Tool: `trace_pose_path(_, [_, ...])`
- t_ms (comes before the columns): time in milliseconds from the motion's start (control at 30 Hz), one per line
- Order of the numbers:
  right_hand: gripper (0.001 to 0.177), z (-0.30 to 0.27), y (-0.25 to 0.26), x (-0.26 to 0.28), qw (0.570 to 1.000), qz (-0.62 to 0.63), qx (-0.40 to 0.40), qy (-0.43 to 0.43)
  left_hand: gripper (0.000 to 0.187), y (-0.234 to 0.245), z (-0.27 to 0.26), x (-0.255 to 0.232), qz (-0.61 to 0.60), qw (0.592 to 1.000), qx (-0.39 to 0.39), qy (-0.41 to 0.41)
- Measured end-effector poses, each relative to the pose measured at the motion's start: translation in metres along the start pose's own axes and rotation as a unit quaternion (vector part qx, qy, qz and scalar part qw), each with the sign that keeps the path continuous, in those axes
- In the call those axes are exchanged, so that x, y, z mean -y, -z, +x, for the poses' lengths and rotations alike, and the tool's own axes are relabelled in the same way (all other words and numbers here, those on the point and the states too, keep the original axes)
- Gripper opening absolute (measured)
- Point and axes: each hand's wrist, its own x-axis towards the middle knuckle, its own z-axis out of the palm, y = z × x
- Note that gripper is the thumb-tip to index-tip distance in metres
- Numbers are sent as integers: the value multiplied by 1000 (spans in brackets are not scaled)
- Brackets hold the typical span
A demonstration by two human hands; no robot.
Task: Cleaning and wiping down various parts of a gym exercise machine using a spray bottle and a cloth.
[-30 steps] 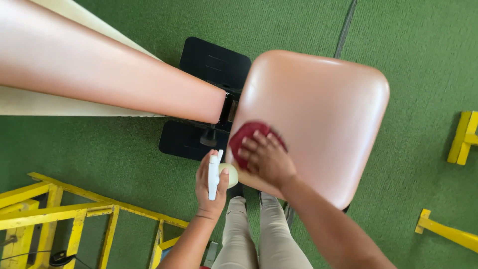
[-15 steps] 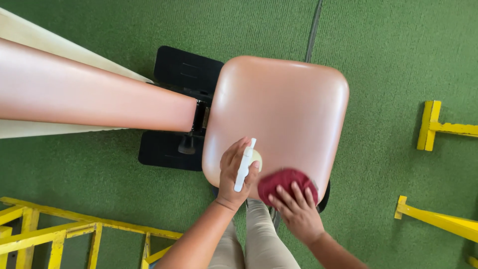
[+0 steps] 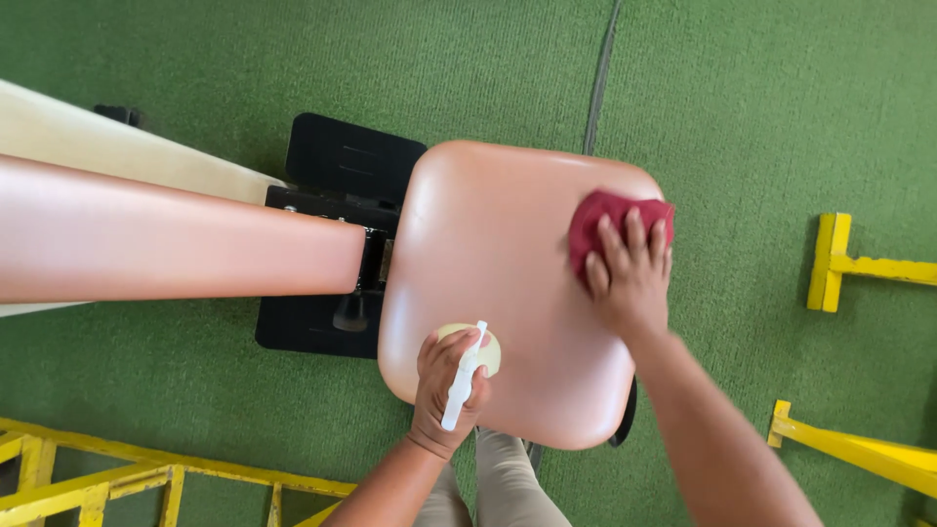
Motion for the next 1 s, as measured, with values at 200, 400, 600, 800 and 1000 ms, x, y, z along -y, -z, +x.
trace_pose_path(200, [59,107,0,20,994,-18,79,-78,45,-2,-6,1,-13,1000,1,-10])
trace_pose_path(400, [56,50,-6,76,981,-106,60,151,44,9,-1,-6,-17,999,-12,28])
trace_pose_path(600, [68,-105,-8,96,916,-92,194,340,48,42,-26,16,-126,959,-136,215])
trace_pose_path(800, [61,-86,-12,94,850,-19,255,461,52,30,-56,30,-185,950,-127,217])
trace_pose_path(1000, [53,35,-2,130,837,-112,303,441,51,22,-64,34,-137,967,-126,176])
